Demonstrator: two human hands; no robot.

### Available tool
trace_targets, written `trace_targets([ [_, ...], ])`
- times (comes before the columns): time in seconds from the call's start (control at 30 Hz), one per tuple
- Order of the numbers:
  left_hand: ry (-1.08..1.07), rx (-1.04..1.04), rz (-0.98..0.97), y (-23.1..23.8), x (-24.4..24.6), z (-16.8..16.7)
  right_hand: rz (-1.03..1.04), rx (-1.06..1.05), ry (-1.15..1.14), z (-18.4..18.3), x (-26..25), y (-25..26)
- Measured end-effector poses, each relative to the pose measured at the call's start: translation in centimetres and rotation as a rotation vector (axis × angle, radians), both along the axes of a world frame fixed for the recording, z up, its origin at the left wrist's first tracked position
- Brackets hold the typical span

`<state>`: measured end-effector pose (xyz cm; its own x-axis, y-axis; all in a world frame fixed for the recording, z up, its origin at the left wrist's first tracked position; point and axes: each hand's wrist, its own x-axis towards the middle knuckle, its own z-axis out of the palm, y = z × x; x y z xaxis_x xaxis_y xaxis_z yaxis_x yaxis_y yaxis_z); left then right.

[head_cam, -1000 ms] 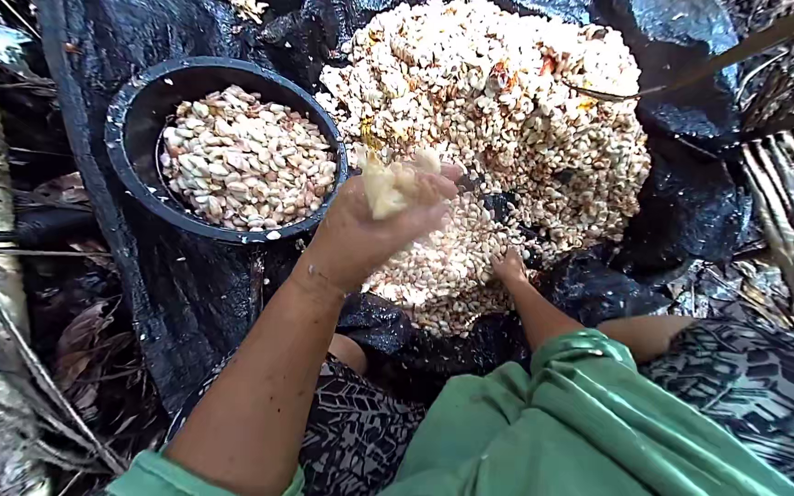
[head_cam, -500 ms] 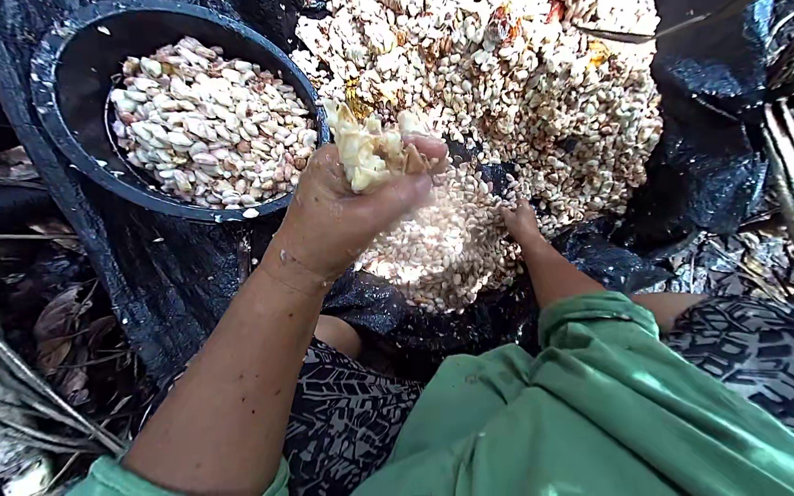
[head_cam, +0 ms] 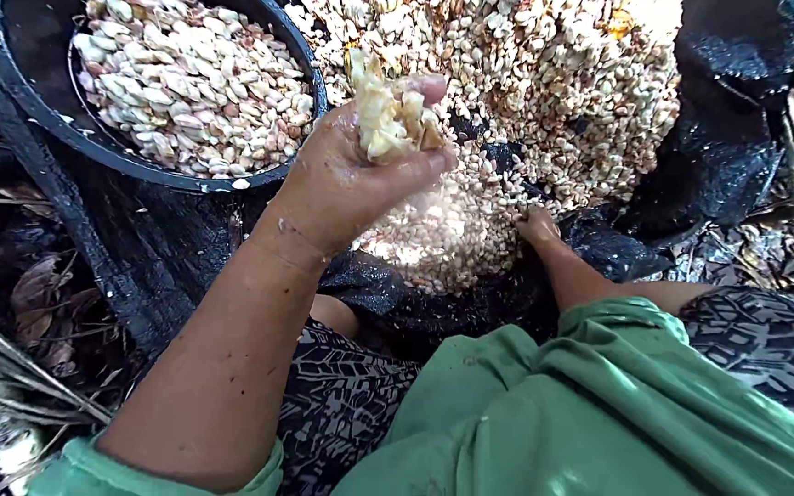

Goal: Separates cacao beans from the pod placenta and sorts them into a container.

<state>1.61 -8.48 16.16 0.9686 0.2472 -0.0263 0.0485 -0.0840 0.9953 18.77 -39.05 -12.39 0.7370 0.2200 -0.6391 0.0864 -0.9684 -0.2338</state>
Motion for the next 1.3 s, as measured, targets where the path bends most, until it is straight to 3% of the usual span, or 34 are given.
trace_targets([
  [0.07, -0.004, 0.064, 0.014, -0.2, 0.1, -0.2, -0.022, -0.132, 0.121, -1.6, -1.1, -1.3],
  [0.17, 0.0, 0.131, 0.037, -0.2, 0.5, -0.8, -0.014, -0.018, 0.276, -4.5, -2.4, 0.1],
  [0.2, 0.007, 0.161, 0.035, 0.0, 0.7, -0.9, -0.056, 0.078, 0.35, -3.9, -2.7, 1.2],
  [0.3, 0.06, 0.226, 0.001, 0.6, 1.0, -1.1, -0.27, 0.519, 0.631, 1.2, -3.2, 3.7],
  [0.4, 0.058, 0.269, 0.006, 0.9, 1.2, -1.7, -0.315, 0.904, 0.771, 5.6, -2.5, 5.3],
  [0.5, 0.104, 0.271, 0.043, 1.0, 1.4, -1.5, -0.188, 1.089, 0.772, 10.0, -2.2, 7.3],
  [0.6, 0.165, 0.232, 0.097, 1.3, 1.6, -1.5, 0.13, 1.21, 0.808, 13.6, -1.1, 8.9],
  [0.77, 0.202, 0.058, 0.127, 1.3, 1.6, -1.2, 0.502, 1.127, 0.797, 21.1, 1.8, 10.2],
  [0.93, 0.224, -0.087, 0.09, 1.1, 0.9, -0.3, 0.663, 0.92, 0.516, 26.9, 6.7, 8.2],
  [1.13, 0.178, 0.002, 0.046, 0.5, 0.8, -1.4, 0.477, 0.747, 0.131, 29.5, 13.8, -0.8],
  [1.3, 0.223, 0.017, 0.006, 0.8, -0.1, -3.6, 0.18, 0.771, 0.107, 26.8, 11.7, -13.6],
])
